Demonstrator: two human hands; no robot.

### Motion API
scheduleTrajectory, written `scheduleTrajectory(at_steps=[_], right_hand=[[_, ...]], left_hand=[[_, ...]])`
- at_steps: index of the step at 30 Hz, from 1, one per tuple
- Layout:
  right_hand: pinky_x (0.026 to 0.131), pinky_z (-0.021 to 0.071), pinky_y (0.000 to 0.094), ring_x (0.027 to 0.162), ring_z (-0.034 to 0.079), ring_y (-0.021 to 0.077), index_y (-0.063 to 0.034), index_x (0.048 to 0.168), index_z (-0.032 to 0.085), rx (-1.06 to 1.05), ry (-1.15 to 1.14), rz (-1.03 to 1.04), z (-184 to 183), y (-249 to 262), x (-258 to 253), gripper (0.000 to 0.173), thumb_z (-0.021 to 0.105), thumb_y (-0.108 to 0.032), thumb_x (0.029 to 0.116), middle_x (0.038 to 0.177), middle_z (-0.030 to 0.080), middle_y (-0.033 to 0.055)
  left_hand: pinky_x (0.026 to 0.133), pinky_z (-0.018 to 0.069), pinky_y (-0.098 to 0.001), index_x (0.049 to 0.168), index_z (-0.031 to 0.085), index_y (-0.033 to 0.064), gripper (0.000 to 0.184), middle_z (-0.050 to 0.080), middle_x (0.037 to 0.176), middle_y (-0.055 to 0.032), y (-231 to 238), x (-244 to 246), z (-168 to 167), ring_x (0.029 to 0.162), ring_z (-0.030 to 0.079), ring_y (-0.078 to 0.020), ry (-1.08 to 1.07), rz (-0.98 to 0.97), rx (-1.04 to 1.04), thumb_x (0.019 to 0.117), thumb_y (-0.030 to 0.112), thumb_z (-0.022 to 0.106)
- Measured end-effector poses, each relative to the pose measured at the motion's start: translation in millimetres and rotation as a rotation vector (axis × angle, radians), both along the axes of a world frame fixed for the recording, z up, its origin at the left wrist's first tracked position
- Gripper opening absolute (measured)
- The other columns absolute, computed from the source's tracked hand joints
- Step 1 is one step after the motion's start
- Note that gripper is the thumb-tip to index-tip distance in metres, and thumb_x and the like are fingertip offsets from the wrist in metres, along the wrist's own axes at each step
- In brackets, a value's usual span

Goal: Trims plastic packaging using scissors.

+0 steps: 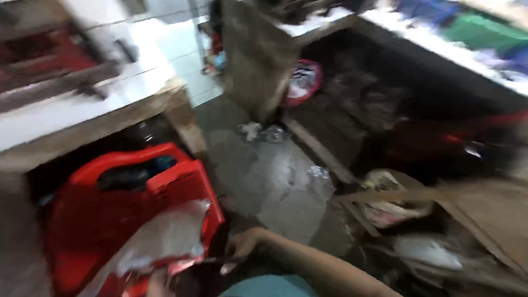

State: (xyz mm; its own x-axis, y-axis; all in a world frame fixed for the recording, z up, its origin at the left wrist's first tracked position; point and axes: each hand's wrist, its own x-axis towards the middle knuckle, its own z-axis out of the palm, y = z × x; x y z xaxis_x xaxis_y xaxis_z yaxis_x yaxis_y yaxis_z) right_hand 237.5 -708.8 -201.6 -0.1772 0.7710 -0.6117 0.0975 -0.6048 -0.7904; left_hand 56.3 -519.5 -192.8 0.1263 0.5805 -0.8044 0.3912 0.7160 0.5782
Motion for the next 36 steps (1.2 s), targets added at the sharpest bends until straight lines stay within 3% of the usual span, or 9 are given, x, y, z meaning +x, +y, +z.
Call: scheduleTrajectory(at_steps=[1, 3, 7, 10, 15, 23, 27, 32, 36], right_hand=[[0.078, 0.0515, 0.0414, 0.078, 0.060, 0.0179, 0.0075, 0.106, 0.068, 0.001, 0.004, 0.038, -2.9, 7.0, 3.2, 0.045, 0.065, -0.037, 0.1006, 0.089, 0.066, 0.0156], [0.072, 0.0493, 0.0347, 0.071, 0.055, 0.0114, 0.0035, 0.103, 0.067, -0.002, 0.002, 0.147, -9.7, 17.4, 7.8, 0.044, 0.061, -0.040, 0.1021, 0.082, 0.061, 0.0077], [0.066, 0.0490, 0.0234, 0.066, 0.053, 0.0006, -0.0016, 0.098, 0.065, -0.023, 0.067, 0.261, -15.9, 38.1, 14.3, 0.047, 0.056, -0.047, 0.0999, 0.075, 0.058, -0.0049], [0.065, 0.0493, 0.0180, 0.065, 0.055, -0.0041, -0.0138, 0.091, 0.062, -0.089, 0.147, 0.266, -12.4, 47.9, 15.6, 0.040, 0.060, -0.053, 0.0953, 0.071, 0.057, -0.0139], [0.063, 0.0477, 0.0165, 0.063, 0.053, -0.0052, -0.0144, 0.089, 0.061, -0.128, 0.103, 0.307, -2.5, 56.0, 19.0, 0.036, 0.062, -0.050, 0.0958, 0.069, 0.056, -0.0142], [0.063, 0.0487, 0.0162, 0.062, 0.055, -0.0045, -0.0147, 0.091, 0.063, -0.154, 0.094, 0.297, -7.5, 52.7, 17.9, 0.038, 0.064, -0.053, 0.0941, 0.070, 0.057, -0.0134], [0.060, 0.0487, 0.0161, 0.061, 0.056, -0.0031, -0.0153, 0.090, 0.065, -0.143, 0.104, 0.281, -8.1, 51.7, 14.9, 0.050, 0.066, -0.066, 0.0878, 0.069, 0.059, -0.0122], [0.056, 0.0464, 0.0153, 0.057, 0.053, -0.0024, -0.0147, 0.091, 0.065, -0.183, 0.099, 0.229, -3.8, 56.2, 9.9, 0.054, 0.070, -0.068, 0.0828, 0.067, 0.057, -0.0109], [0.064, 0.0485, 0.0149, 0.066, 0.055, -0.0056, -0.0102, 0.106, 0.071, -0.140, 0.090, 0.293, -12.3, 73.3, 8.3, 0.045, 0.064, -0.053, 0.0931, 0.077, 0.063, -0.0117]], left_hand=[[0.067, 0.0514, -0.0300, 0.111, 0.057, 0.0016, 0.017, 0.061, 0.087, -0.0049, 1.4, -5.5, -12.2, 0.074, 0.059, -0.0114, -0.051, -0.013, 0.110, 0.1052, 0.013, 0.045], [0.064, 0.0509, -0.0305, 0.113, 0.060, -0.0062, 0.019, 0.063, 0.088, -0.0101, 5.7, -12.0, -22.9, 0.073, 0.058, -0.0135, -0.021, 0.047, 0.243, 0.1003, 0.007, 0.057], [0.092, 0.0528, -0.0446, 0.123, 0.061, -0.0064, 0.032, 0.068, 0.111, -0.0184, 16.9, -33.7, -16.1, 0.103, 0.065, -0.0238, 0.016, -0.036, 0.337, 0.0947, 0.006, 0.068], [0.083, 0.0508, -0.0432, 0.112, 0.065, -0.0043, 0.021, 0.066, 0.103, -0.0156, 9.6, -41.9, -18.2, 0.094, 0.061, -0.0230, 0.015, 0.065, 0.200, 0.0982, 0.012, 0.066], [0.096, 0.0452, -0.0517, 0.118, 0.065, -0.0011, 0.026, 0.064, 0.118, -0.0146, -5.7, -45.2, -14.9, 0.110, 0.058, -0.0270, -0.087, 0.240, -0.023, 0.1022, 0.019, 0.061], [0.091, 0.0456, -0.0491, 0.110, 0.068, 0.0007, 0.025, 0.066, 0.110, -0.0116, -10.3, -30.4, -6.1, 0.103, 0.057, -0.0241, -0.050, 0.415, -0.037, 0.0939, 0.019, 0.073], [0.089, 0.0480, -0.0464, 0.104, 0.066, 0.0004, 0.020, 0.064, 0.104, -0.0116, -11.1, -28.4, -14.2, 0.099, 0.058, -0.0223, -0.066, 0.399, -0.002, 0.0966, 0.018, 0.068], [0.083, 0.0518, -0.0374, 0.093, 0.062, 0.0002, 0.016, 0.063, 0.093, -0.0091, -12.0, -33.0, -33.9, 0.088, 0.060, -0.0165, -0.123, 0.356, 0.089, 0.1007, 0.014, 0.061], [0.087, 0.0502, -0.0404, 0.093, 0.063, 0.0002, 0.014, 0.062, 0.097, -0.0100, -11.3, -33.5, -30.3, 0.093, 0.058, -0.0188, -0.134, 0.367, 0.072, 0.1006, 0.013, 0.060]])
